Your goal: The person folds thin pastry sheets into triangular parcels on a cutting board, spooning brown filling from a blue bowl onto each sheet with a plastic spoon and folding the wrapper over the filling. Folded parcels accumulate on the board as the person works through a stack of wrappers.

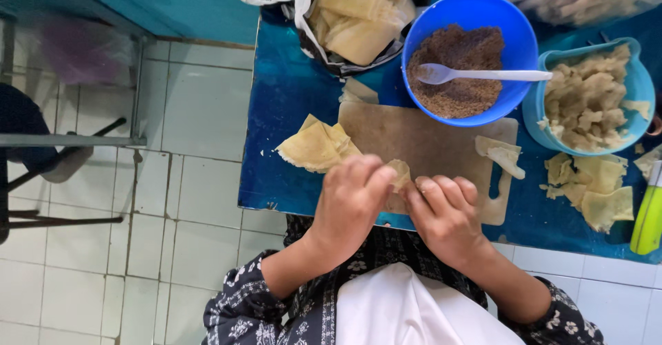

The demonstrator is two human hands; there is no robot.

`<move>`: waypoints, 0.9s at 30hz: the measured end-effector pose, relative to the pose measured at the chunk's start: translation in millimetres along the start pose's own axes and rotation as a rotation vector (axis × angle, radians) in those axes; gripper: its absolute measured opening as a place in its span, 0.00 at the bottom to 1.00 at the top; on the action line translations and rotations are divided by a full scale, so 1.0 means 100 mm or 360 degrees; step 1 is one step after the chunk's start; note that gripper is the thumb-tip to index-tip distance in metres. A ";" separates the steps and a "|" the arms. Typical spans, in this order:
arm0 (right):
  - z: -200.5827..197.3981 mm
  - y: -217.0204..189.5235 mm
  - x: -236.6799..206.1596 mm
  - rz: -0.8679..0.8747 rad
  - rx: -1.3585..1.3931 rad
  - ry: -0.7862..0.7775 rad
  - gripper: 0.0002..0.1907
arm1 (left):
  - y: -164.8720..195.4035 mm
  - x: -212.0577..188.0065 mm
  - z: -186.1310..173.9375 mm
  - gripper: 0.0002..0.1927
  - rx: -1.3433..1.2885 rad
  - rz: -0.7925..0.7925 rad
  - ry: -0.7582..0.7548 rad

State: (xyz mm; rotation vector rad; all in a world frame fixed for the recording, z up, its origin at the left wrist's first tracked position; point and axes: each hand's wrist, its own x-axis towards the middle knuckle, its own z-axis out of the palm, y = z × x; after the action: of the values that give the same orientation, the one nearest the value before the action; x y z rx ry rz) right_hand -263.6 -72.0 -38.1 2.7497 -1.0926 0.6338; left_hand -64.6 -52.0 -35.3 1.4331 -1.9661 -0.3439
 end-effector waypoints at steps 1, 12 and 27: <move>0.01 0.01 -0.01 -0.0013 -0.0021 0.0002 0.12 | -0.03 -0.02 -0.01 0.17 -0.0065 0.0088 -0.0046; -0.10 0.03 0.10 0.0362 0.0586 0.0025 0.14 | -0.03 -0.16 0.15 0.17 0.0273 0.0215 0.0069; 0.01 0.10 0.15 0.0240 0.0495 -0.0116 0.12 | -0.04 -0.11 0.25 0.19 -0.0103 0.0056 0.0205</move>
State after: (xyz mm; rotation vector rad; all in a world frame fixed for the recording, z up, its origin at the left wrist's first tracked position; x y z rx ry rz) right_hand -260.0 -89.3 -33.4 2.9897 -1.3301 0.7898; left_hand -76.0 -48.0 -60.5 1.3450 -1.8576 -0.2894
